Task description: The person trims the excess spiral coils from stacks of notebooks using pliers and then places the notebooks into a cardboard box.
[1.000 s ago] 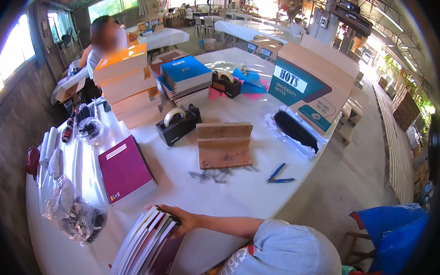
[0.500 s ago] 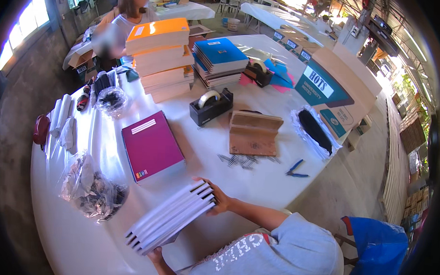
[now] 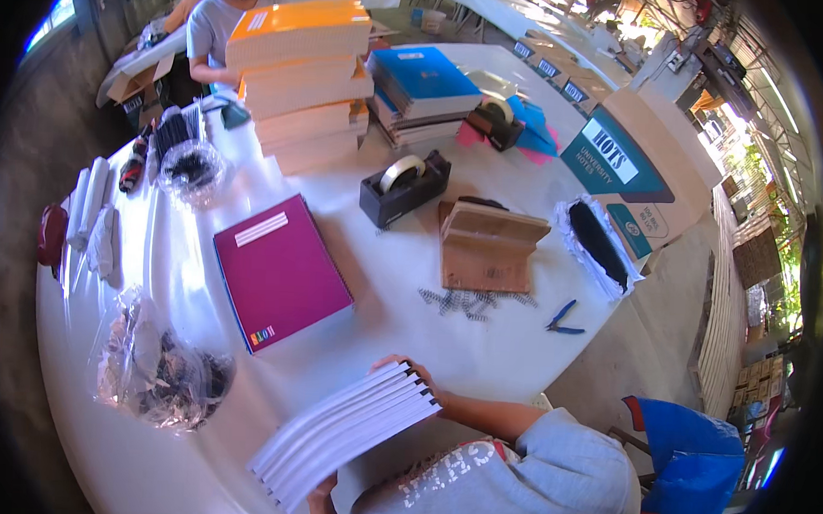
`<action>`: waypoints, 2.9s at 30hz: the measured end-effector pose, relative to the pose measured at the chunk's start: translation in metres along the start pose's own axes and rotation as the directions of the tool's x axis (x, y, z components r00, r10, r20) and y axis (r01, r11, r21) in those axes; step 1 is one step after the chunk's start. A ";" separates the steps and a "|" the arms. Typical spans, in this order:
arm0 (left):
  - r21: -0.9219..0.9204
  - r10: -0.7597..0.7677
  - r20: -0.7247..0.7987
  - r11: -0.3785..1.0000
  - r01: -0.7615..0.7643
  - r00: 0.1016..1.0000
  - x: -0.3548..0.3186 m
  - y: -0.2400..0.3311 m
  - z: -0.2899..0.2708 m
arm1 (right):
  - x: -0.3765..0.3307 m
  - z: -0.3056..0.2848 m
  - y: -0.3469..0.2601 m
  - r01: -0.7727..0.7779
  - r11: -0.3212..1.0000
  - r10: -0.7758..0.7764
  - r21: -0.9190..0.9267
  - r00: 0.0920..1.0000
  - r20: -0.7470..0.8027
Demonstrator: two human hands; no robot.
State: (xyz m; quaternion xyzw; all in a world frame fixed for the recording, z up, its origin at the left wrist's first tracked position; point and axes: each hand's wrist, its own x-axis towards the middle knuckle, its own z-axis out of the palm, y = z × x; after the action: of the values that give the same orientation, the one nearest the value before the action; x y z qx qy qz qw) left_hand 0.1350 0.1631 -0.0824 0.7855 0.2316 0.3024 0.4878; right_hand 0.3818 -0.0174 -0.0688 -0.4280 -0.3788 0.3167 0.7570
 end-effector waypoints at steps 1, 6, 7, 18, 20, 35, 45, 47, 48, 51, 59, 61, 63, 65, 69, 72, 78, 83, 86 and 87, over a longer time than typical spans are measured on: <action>0.027 -0.014 0.036 1.000 0.013 0.999 0.001 0.004 -0.003 | -0.001 -0.004 0.002 -0.007 1.000 0.007 0.013 1.000 0.000; 0.135 -0.062 0.113 0.990 0.046 0.992 0.021 0.027 -0.010 | 0.017 -0.008 -0.026 0.080 0.955 -0.020 -0.284 0.978 0.210; 0.172 -0.094 0.097 0.982 0.076 0.991 0.022 0.034 -0.009 | 0.021 0.000 -0.028 0.080 0.969 -0.038 -0.234 0.983 0.179; -0.050 -0.294 0.115 0.952 0.301 0.949 0.112 0.121 -0.013 | 0.110 0.034 -0.127 -0.474 0.759 0.393 -0.446 0.880 -0.265; -0.284 -0.420 0.136 0.851 0.442 0.897 0.142 0.154 -0.012 | 0.163 0.031 -0.158 -0.539 0.726 0.453 -0.427 0.842 -0.293; -0.768 -0.601 0.414 0.172 0.617 0.683 0.228 0.156 0.083 | 0.457 -0.009 -0.092 -0.401 0.247 0.898 -0.882 0.437 0.053; -0.851 -0.679 0.359 0.044 0.524 0.640 0.224 0.102 0.104 | 0.482 -0.024 -0.001 -0.443 0.090 0.996 -0.892 0.060 0.070; -0.842 -0.677 0.377 0.033 0.538 0.633 0.227 0.108 0.107 | 0.483 -0.031 0.001 -0.394 0.029 0.999 -0.919 0.041 0.014; -0.842 -0.677 0.386 0.019 0.539 0.627 0.227 0.114 0.111 | 0.486 -0.047 0.005 -0.287 0.060 0.998 -0.956 0.043 0.049; -0.851 -0.627 0.414 -0.010 0.525 0.660 0.220 0.114 0.099 | 0.459 -0.013 -0.029 0.234 -0.034 0.827 -0.972 0.552 0.104; -0.669 -0.432 0.548 0.289 0.685 0.717 0.159 0.123 0.087 | 0.176 -0.048 -0.140 0.039 0.404 -0.350 -0.914 0.930 -0.115; -0.374 -0.349 0.664 0.611 0.698 0.661 0.141 0.114 0.112 | 0.066 -0.075 -0.147 -0.287 0.174 -0.475 -0.942 0.813 -0.335; -0.169 -0.270 0.650 0.860 0.482 0.710 0.140 0.123 0.142 | -0.012 -0.106 -0.151 -0.538 -0.029 -0.470 -0.842 0.751 -0.464; 0.100 -0.059 0.591 0.995 0.000 0.804 0.140 0.123 0.182 | -0.048 -0.134 -0.161 -0.643 0.072 -0.417 -0.763 0.675 -0.608; 0.398 0.045 0.547 0.865 -0.307 0.836 0.193 0.107 0.257 | -0.054 -0.191 -0.150 -0.643 0.085 -0.239 -0.761 0.728 -0.642; 0.294 0.299 0.379 0.859 -0.420 0.876 0.269 0.082 0.302 | -0.047 -0.198 -0.122 -0.677 0.033 -0.295 -0.735 0.697 -0.654; 0.528 0.319 0.329 0.719 -0.453 0.889 0.286 0.066 0.330 | -0.062 -0.146 -0.071 -0.787 -0.008 -0.384 -0.617 0.572 -0.725; 0.385 0.352 0.236 0.822 -0.420 0.906 0.266 0.055 0.329 | -0.043 -0.110 -0.069 -0.680 0.007 -0.328 -0.733 0.691 -0.645; 0.161 0.216 0.386 0.941 -0.296 0.897 0.237 0.069 0.323 | -0.036 -0.110 -0.086 -0.651 0.031 -0.293 -0.758 0.720 -0.630; 0.122 0.171 0.429 0.962 -0.244 0.887 0.224 0.076 0.320 | -0.031 -0.117 -0.095 -0.636 0.024 -0.316 -0.772 0.727 -0.609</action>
State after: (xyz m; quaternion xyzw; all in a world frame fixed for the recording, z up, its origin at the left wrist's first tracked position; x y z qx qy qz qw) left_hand 0.5238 0.0789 -0.0670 0.8912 0.0626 0.1581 0.4205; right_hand 0.4790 -0.1313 -0.0348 -0.9460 -0.1378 -0.1132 0.2708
